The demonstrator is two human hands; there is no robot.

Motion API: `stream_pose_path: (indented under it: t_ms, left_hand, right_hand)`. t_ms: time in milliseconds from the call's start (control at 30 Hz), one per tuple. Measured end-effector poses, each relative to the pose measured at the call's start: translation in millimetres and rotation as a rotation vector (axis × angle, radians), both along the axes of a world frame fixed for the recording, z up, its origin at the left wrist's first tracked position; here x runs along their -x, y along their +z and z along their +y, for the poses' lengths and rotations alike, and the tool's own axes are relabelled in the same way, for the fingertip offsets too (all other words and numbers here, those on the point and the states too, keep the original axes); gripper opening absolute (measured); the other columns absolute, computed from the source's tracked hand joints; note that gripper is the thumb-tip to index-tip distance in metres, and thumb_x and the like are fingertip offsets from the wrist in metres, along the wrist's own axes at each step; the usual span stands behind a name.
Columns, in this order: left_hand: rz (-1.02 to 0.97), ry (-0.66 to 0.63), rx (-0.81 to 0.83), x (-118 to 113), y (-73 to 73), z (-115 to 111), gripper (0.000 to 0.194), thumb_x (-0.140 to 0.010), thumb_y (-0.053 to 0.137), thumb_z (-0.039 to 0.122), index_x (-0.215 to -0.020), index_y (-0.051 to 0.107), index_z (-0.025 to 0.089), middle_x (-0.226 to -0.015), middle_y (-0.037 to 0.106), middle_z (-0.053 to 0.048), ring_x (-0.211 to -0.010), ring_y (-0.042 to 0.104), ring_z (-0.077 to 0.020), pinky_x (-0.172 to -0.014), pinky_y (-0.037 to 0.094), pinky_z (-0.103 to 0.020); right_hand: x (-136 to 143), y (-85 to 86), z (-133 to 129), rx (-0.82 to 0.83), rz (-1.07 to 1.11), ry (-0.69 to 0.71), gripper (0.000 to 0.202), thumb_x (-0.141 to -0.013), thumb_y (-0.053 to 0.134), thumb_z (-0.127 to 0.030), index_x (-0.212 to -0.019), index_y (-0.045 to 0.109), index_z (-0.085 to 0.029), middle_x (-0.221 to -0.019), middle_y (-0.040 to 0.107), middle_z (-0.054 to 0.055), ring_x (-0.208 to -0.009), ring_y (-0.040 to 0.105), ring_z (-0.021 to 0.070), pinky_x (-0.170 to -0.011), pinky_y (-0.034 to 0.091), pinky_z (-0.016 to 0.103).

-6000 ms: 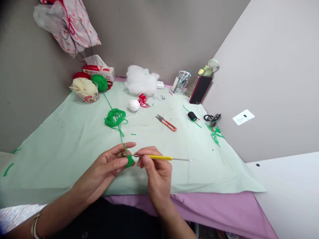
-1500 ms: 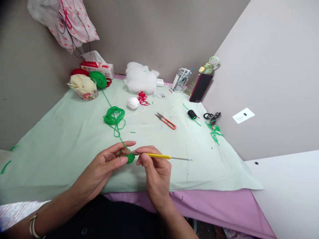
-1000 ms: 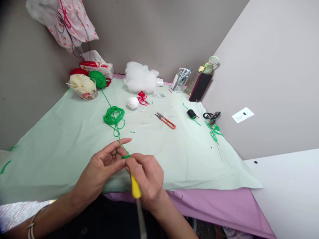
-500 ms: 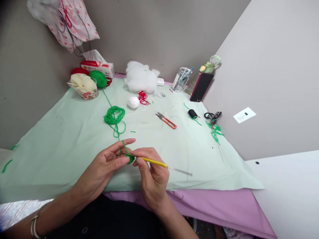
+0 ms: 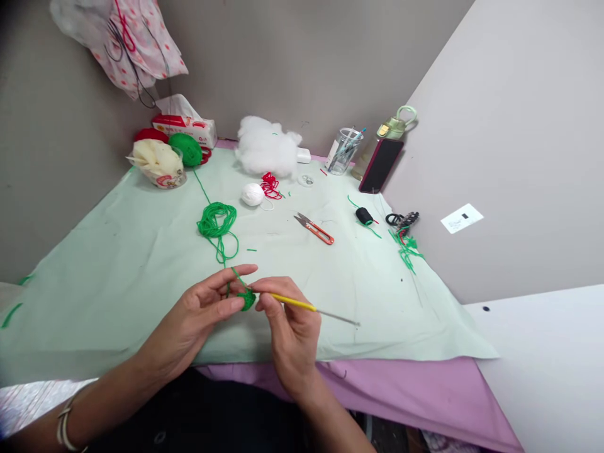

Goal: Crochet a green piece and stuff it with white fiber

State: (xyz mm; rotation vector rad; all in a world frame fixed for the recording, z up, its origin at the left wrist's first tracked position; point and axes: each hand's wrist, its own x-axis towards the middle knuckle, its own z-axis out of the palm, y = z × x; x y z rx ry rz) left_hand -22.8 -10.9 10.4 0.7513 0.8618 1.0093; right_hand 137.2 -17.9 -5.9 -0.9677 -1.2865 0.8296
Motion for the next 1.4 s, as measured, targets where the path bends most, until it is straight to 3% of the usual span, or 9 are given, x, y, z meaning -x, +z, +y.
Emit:
stream_pose_path:
  t_ms: [233,367,567,700,833,1033,1200,1300,1400]
  left_hand:
    - [0.092,0.011,-0.04,4,2.4,1,0.035,-0.082,0.083,0.034,-0.117,0.079,0.031,-0.095,0.061,-0.002,-0.095,0.054,-0.0189,-0.086,0.042,-0.028]
    - [0.191,0.042,-0.117,4,-0.7,0,0.036,-0.084,0.081,0.033,-0.119,0.078,0.03,-0.09,0.061,-0.001,-0.09,0.053,-0.0187,-0.086,0.042,-0.029]
    - [0.225,0.093,-0.107,-4,-1.3,-4,0.043,-0.082,0.083,0.029,-0.124,0.075,0.03,-0.088,0.062,0.001,-0.078,0.051,-0.0144,-0.076,0.043,-0.026]
    - [-0.142,-0.065,0.156,-4,-0.1,2,0.045,-0.081,0.084,0.03,-0.125,0.075,0.024,-0.075,0.058,0.003,-0.07,0.049,-0.0102,-0.085,0.047,-0.027]
    - [-0.212,-0.039,0.163,1,0.2,7,0.037,-0.081,0.084,0.025,-0.118,0.079,0.025,-0.082,0.062,0.003,-0.073,0.052,-0.0093,-0.096,0.046,-0.03]
    - [-0.034,0.018,0.011,-5,1.5,2,0.042,-0.079,0.087,0.028,-0.12,0.078,0.028,-0.092,0.067,0.0,-0.093,0.057,-0.0156,-0.091,0.043,-0.027]
    - [-0.205,-0.067,0.178,-5,-0.8,5,0.038,-0.081,0.085,0.029,-0.118,0.079,0.024,-0.085,0.066,0.001,-0.075,0.054,-0.0106,-0.087,0.047,-0.027]
    - [-0.302,-0.075,0.229,0,-1.9,8,0.023,-0.083,0.083,0.027,-0.105,0.083,0.021,-0.086,0.065,0.0,-0.075,0.055,-0.0092,-0.098,0.048,-0.031]
    - [-0.252,-0.028,0.161,2,-0.9,7,0.028,-0.084,0.082,0.024,-0.112,0.081,0.025,-0.084,0.062,0.003,-0.075,0.052,-0.0083,-0.096,0.047,-0.029]
  right_hand:
    - [-5,1.4,2,0.103,0.173,0.085,0.022,-0.104,0.054,-0.03,-0.096,0.071,-0.021,-0.087,0.075,0.004,-0.06,0.06,0.0114,-0.06,0.053,0.029]
    - [-6,5.8,-6,-0.039,-0.17,-0.033,0.02,-0.104,0.051,-0.02,-0.103,0.071,-0.023,-0.092,0.075,0.003,-0.065,0.064,0.0126,-0.064,0.055,0.03]
    - [-4,-9.6,-12,-0.523,-0.728,-0.139,0.037,-0.094,0.061,-0.008,-0.126,0.069,-0.024,-0.101,0.076,0.009,-0.084,0.07,0.0203,-0.07,0.056,0.033]
    - [-2,-10.0,-11,-0.374,-0.474,-0.162,0.034,-0.095,0.059,-0.008,-0.118,0.074,-0.028,-0.101,0.074,0.007,-0.087,0.07,0.0199,-0.071,0.057,0.033]
    - [-1,1.5,-4,-0.108,-0.018,-0.065,0.024,-0.102,0.052,-0.016,-0.102,0.074,-0.025,-0.088,0.072,0.003,-0.069,0.063,0.015,-0.063,0.054,0.032]
    - [4,2.0,-4,-0.136,-0.176,-0.04,0.024,-0.1,0.057,-0.013,-0.106,0.076,-0.026,-0.088,0.073,0.003,-0.079,0.068,0.0165,-0.069,0.057,0.031]
    - [3,-7.2,-9,-0.388,-0.426,-0.158,0.038,-0.094,0.064,-0.006,-0.121,0.075,-0.03,-0.11,0.075,0.007,-0.094,0.072,0.0197,-0.075,0.06,0.034]
    - [-1,-2.5,-6,-0.211,-0.209,-0.158,0.027,-0.099,0.058,-0.01,-0.109,0.076,-0.028,-0.096,0.075,0.004,-0.081,0.068,0.0168,-0.07,0.057,0.032]
    - [-2,4.1,-3,-0.064,0.027,-0.069,0.023,-0.102,0.056,-0.017,-0.1,0.077,-0.026,-0.089,0.073,0.002,-0.066,0.06,0.0122,-0.062,0.052,0.029]
